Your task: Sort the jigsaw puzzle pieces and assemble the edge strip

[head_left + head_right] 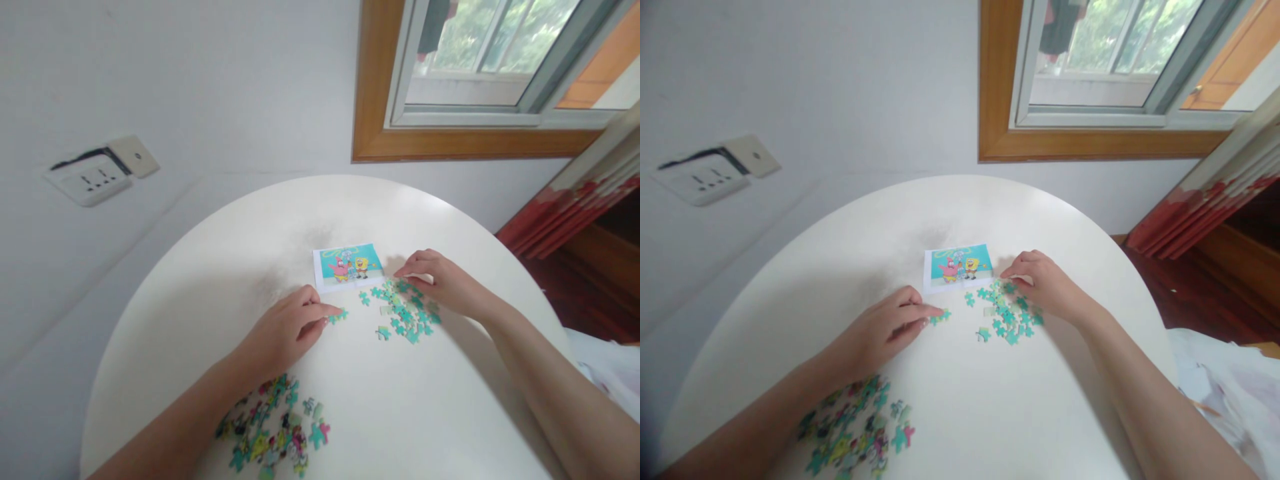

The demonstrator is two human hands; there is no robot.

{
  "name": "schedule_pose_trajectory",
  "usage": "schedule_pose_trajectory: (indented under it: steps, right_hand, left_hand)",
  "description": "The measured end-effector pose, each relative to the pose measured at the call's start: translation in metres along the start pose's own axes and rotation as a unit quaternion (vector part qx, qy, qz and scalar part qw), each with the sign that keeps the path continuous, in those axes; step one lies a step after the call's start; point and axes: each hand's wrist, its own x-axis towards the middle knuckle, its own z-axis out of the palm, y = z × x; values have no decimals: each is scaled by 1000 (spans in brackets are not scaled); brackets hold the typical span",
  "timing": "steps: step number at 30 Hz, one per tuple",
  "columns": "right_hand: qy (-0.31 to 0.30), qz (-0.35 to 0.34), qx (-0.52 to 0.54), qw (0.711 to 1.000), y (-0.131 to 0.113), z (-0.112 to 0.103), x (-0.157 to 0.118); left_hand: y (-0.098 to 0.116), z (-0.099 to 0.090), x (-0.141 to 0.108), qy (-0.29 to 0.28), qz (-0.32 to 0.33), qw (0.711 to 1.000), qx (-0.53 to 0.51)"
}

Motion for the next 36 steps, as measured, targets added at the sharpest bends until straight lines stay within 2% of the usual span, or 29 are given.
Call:
schedule_pose_trajectory:
  steps: [10, 19, 23, 29, 33, 36]
  right_hand:
    - [-15, 63, 20, 998, -2, -14, -3]
    - [-16, 24, -15, 999, -4, 3, 2]
    - [-17, 24, -22, 999, -4, 5, 2]
    - [-16, -17, -1, 1000, -13, 7, 4]
    - [-22, 1, 21, 1000, -14, -2, 1]
    - [-73, 28, 52, 996, -15, -16, -5]
  left_hand:
    - [-2, -6, 2, 34, -43, 998, -21]
    - [-4, -6, 2, 31, -51, 998, -18]
    - [-4, -6, 2, 27, -49, 998, -24]
    - [-3, -5, 2, 24, -49, 998, -23]
    - [-2, -6, 2, 27, -47, 998, -23]
    - [-3, -5, 2, 28, -45, 998, -22]
